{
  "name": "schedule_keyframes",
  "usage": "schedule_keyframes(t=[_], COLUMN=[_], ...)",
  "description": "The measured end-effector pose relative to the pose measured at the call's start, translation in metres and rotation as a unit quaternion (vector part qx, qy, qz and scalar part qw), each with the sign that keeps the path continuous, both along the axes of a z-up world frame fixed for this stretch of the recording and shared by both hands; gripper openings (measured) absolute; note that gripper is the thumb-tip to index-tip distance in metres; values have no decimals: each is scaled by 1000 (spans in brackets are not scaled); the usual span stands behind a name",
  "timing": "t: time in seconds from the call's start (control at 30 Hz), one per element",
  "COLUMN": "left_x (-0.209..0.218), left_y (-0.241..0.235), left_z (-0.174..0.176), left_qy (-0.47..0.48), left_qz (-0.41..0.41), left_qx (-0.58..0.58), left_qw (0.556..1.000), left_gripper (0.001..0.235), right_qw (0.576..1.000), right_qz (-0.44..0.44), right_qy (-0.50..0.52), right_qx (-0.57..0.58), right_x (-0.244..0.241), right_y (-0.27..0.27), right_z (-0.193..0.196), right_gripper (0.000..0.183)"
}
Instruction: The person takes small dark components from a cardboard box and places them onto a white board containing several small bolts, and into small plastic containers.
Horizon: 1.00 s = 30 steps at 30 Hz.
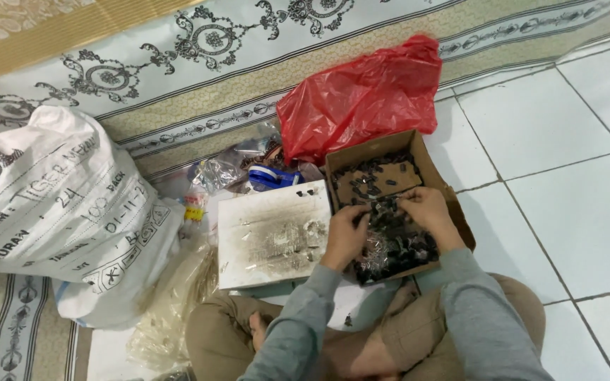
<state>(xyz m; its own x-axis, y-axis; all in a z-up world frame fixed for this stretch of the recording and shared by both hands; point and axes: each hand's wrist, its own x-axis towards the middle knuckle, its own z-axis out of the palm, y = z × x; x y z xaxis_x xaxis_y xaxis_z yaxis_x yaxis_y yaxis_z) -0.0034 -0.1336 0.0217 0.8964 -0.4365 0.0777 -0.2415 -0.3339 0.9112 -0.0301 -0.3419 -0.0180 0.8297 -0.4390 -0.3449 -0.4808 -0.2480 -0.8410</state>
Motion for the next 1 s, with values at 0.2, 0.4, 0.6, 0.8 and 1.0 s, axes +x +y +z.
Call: schedule_keyframes(t=[0.2,0.4,0.6,0.8,1.0], left_x=[-20,-27,-18,-16,-17], left_y=[110,136,133,133,130], left_z=[-18,-31,-44,-52,-35], left_qy=[184,234,222,237,227], left_qz=[77,112,102,107,107], left_qx=[-143,-248,-253,-277,-243], left_qw=[969,933,936,925,937], left_gripper=[25,27,22,22,19], right_qw=[994,963,952,942,943], right_qz=[-30,-21,63,58,55], right_qy=[-26,-83,-207,-265,-271], right_qx=[105,256,216,199,188], right_x=[-18,-34,-30,-26,-27], right_y=[30,100,157,165,168], right_z=[21,24,-32,-43,-42], right_gripper=[27,42,22,24,19])
